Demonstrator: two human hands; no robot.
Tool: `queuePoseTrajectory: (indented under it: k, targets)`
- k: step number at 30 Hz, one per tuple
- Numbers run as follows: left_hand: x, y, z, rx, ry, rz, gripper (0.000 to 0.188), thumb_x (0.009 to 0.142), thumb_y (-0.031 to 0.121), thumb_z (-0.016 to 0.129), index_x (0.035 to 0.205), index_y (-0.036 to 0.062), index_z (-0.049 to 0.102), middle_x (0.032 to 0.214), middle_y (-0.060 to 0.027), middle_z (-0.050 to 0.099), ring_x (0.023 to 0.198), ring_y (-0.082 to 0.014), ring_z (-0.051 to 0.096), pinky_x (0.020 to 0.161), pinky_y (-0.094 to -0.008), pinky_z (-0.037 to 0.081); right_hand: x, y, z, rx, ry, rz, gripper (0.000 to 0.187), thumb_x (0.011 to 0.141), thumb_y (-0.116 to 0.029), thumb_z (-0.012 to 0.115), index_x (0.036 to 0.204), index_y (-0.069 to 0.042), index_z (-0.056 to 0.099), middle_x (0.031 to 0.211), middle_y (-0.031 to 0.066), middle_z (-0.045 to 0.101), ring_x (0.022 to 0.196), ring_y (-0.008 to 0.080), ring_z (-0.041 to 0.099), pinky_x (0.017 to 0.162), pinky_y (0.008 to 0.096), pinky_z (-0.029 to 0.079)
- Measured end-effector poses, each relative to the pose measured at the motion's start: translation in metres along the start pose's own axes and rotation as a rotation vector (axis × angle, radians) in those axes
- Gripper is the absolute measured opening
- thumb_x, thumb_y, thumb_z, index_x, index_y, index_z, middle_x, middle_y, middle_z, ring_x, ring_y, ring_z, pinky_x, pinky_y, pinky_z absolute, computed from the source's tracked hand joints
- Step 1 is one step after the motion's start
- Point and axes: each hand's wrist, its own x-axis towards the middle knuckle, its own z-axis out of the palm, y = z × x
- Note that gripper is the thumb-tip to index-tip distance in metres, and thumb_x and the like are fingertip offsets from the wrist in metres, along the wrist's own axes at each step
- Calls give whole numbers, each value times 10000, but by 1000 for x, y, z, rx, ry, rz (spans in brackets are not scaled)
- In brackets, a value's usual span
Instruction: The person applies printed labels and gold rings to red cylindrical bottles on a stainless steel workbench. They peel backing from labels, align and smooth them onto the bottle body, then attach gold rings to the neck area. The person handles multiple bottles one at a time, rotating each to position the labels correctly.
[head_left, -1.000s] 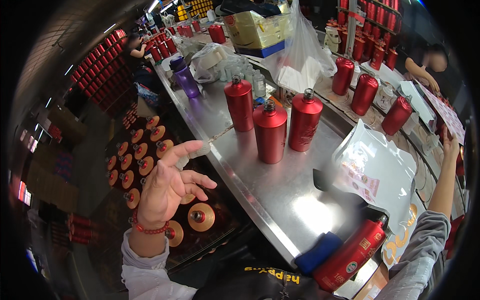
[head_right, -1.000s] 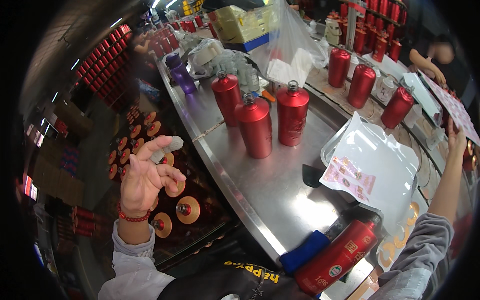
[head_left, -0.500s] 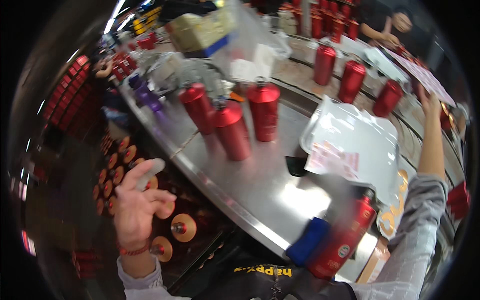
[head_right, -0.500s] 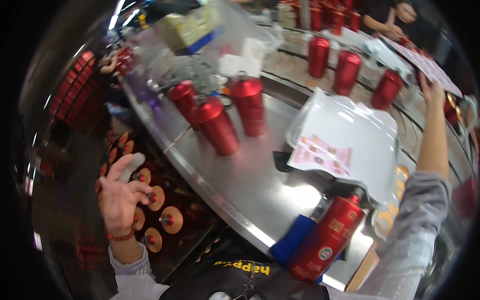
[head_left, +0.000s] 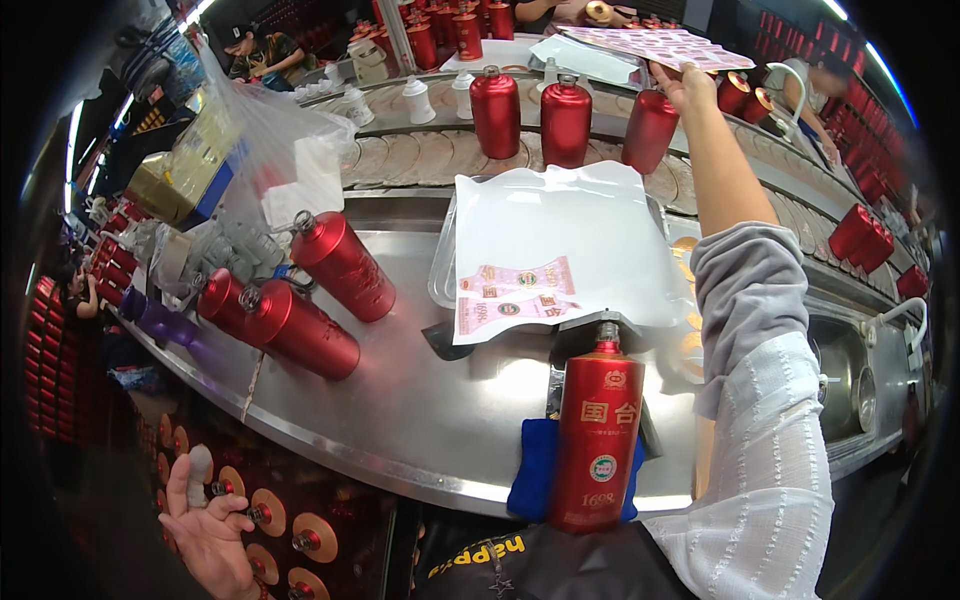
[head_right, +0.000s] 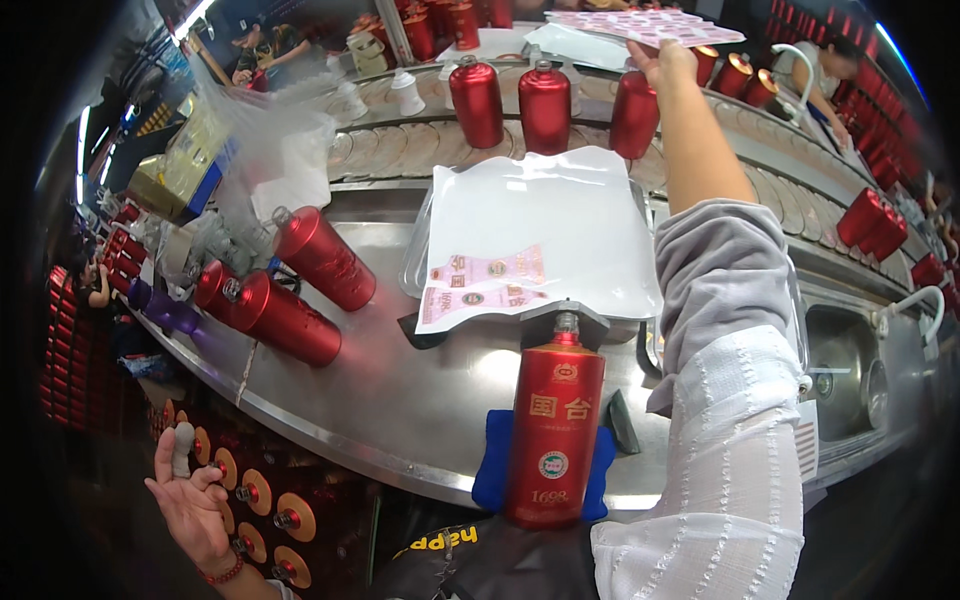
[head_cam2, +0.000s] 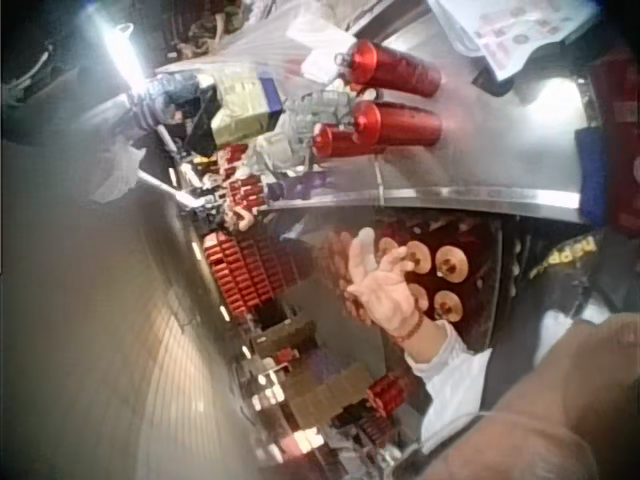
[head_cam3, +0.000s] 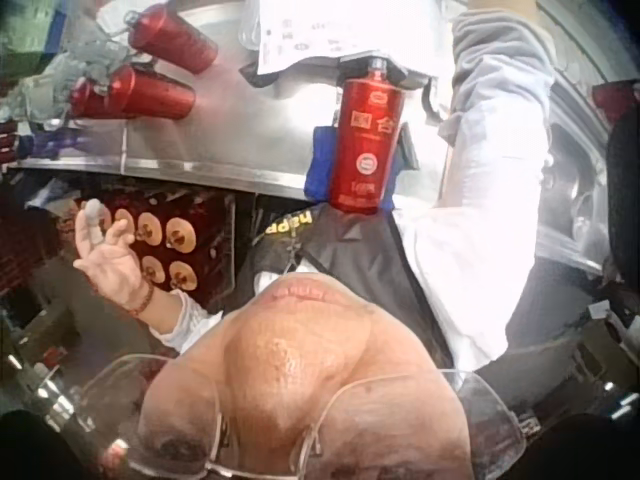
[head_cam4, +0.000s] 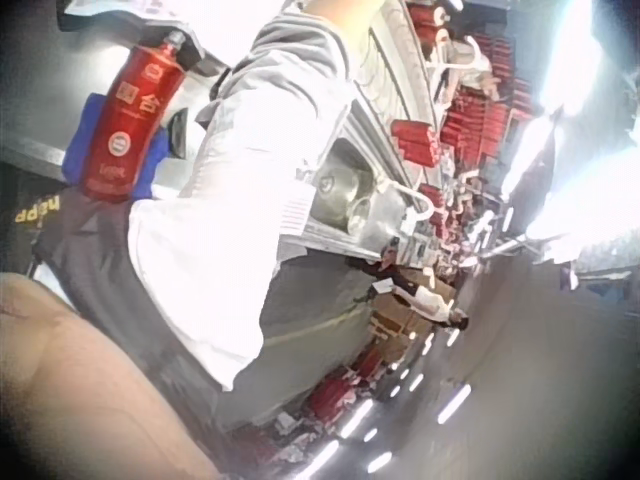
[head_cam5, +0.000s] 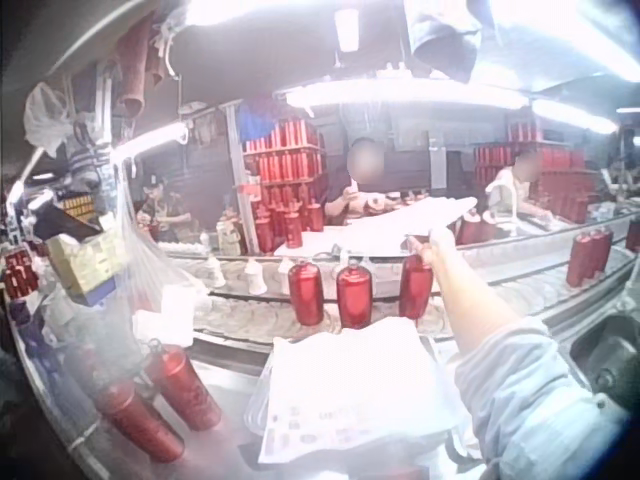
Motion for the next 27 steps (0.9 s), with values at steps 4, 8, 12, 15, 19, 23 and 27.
queuePoseTrajectory:
  k: [4,8,12,15,19,23,27]
  targets:
    - [1,-5,-6,13,3,-5,744,1047,545,337,1514,-27,250,1512,-133,419,896,-215,690,564,-229,574,-9,-1,5,-38,14,-8,337,998,2,351,1327,69,366,1248,244,521,1118,460,587,908,650,563]
    - [-1,-3,-6,15,13,-14,741,1044,549,345,1515,-17,263,1491,-138,448,887,-208,689,571,-223,569,-9,6,10,-42,6,-12,342,979,16,348,1316,61,385,1230,239,539,1118,450,591,919,654,553]
    - [1,-4,-6,18,21,-24,738,1042,554,349,1516,-6,269,1490,-147,446,880,-204,687,575,-223,568,0,10,6,-33,11,-16,361,955,53,368,1315,55,387,1244,231,530,1120,432,593,878,652,578]
    - [3,-7,-3,28,35,-34,737,1041,560,345,1516,1,274,1492,-149,442,868,-196,682,573,-216,564,14,14,1,-40,-16,-23,390,932,81,375,1321,57,379,1258,220,517,1120,422,594,882,650,585]
    - [1,3,-5,-58,-79,-95,791,1007,556,438,1512,-34,286,1530,-222,373,1018,-288,646,742,-313,572,3,24,18,-58,32,-1,318,1037,-4,316,1345,68,356,1292,253,508,1124,435,597,949,630,553]
    - [6,-10,4,97,130,-84,724,1046,568,298,1519,20,276,1517,-146,409,847,-173,666,562,-193,560,17,25,12,-44,-17,12,437,934,97,380,1362,15,344,1281,227,503,1094,420,611,849,646,598]
    - [4,-2,-8,-36,-77,-122,805,1001,565,439,1519,-26,270,1537,-207,374,1033,-274,642,739,-305,566,9,35,26,-39,3,31,336,1039,-38,345,1358,66,340,1292,330,496,1136,485,589,919,628,561]
